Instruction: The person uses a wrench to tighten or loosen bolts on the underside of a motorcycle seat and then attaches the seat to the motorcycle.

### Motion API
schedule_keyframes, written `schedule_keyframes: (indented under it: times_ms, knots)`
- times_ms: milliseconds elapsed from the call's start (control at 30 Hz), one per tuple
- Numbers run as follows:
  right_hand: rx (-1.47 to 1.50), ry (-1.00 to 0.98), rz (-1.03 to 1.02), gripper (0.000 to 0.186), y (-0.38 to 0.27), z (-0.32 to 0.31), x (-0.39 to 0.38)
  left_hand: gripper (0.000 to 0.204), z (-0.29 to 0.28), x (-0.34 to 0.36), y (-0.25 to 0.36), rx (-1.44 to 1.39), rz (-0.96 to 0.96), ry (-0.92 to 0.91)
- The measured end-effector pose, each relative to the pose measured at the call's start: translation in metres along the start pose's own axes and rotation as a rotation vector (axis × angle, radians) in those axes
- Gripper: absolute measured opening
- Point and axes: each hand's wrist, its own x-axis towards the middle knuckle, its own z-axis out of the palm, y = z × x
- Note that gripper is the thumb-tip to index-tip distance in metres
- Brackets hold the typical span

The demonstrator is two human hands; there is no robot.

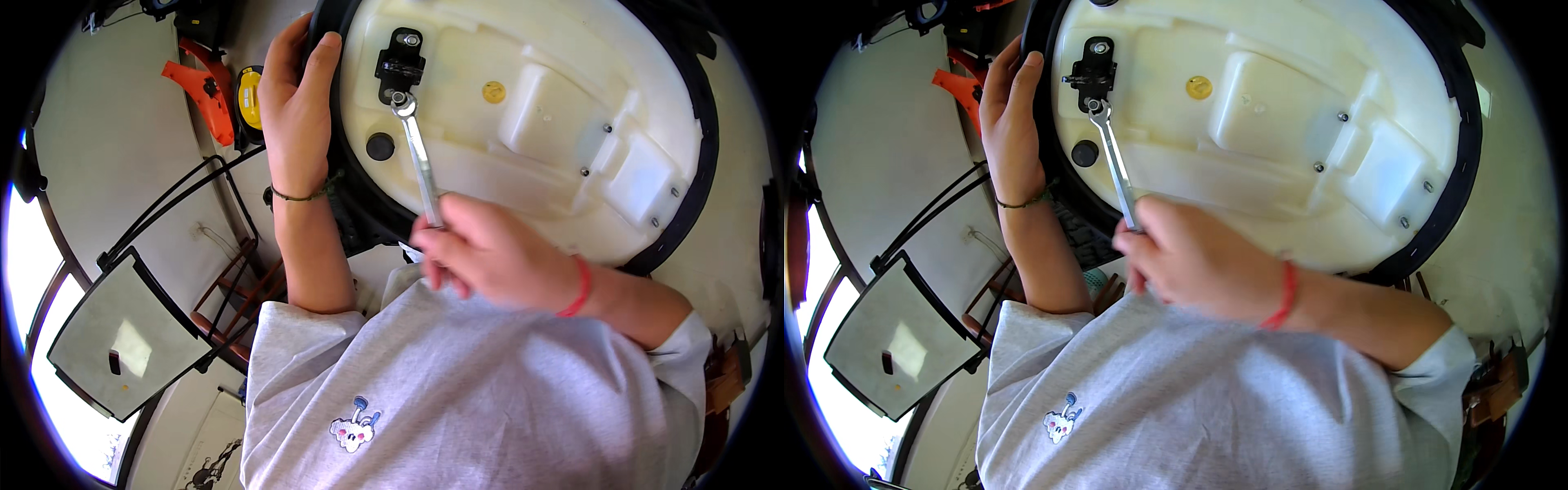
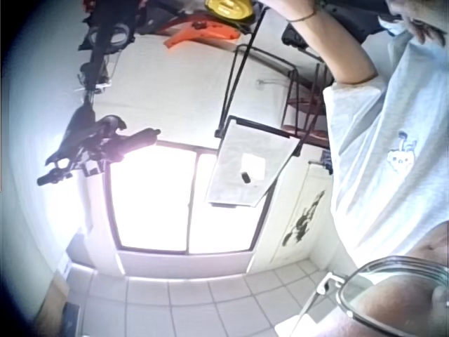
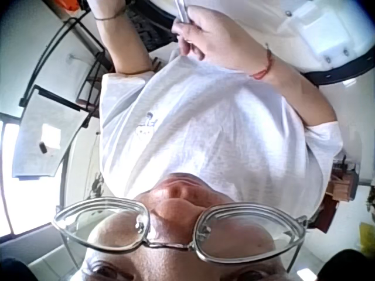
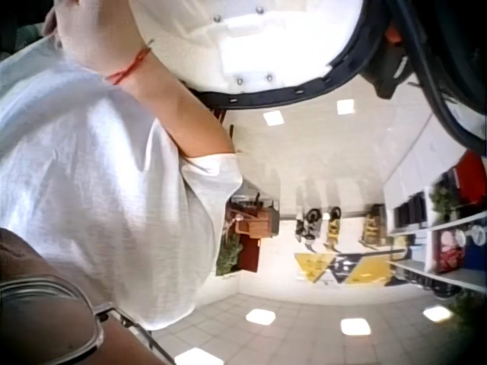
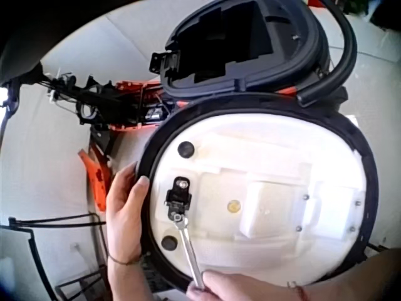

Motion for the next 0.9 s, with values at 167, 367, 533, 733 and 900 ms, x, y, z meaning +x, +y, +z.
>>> schedule_keyframes:
  times_ms: [167,367,533,733,900]
  knots:
    - [0.142,0.013,-0.128,0.019,0.005,0.036,0.004,0.039,-0.001,0.001,-0.001,0.022,0.013,0.006]
    - [-0.792,0.329,-0.471,0.027,0.014,-0.015,-0.042,0.038,0.0,-0.003,0.003,0.039,-0.034,0.049]
    - [-0.691,0.494,-0.388,0.017,-0.014,-0.061,-0.055,0.038,-0.003,-0.003,0.002,0.011,0.005,0.037]
    - [-0.521,0.437,-0.312,0.02,-0.03,-0.078,-0.039,0.04,-0.004,-0.001,-0.002,0.005,0.01,0.021]
    - [-0.524,0.399,-0.306,0.022,-0.032,-0.091,-0.027,0.04,-0.005,-0.003,-0.003,0.01,0.007,0.026]
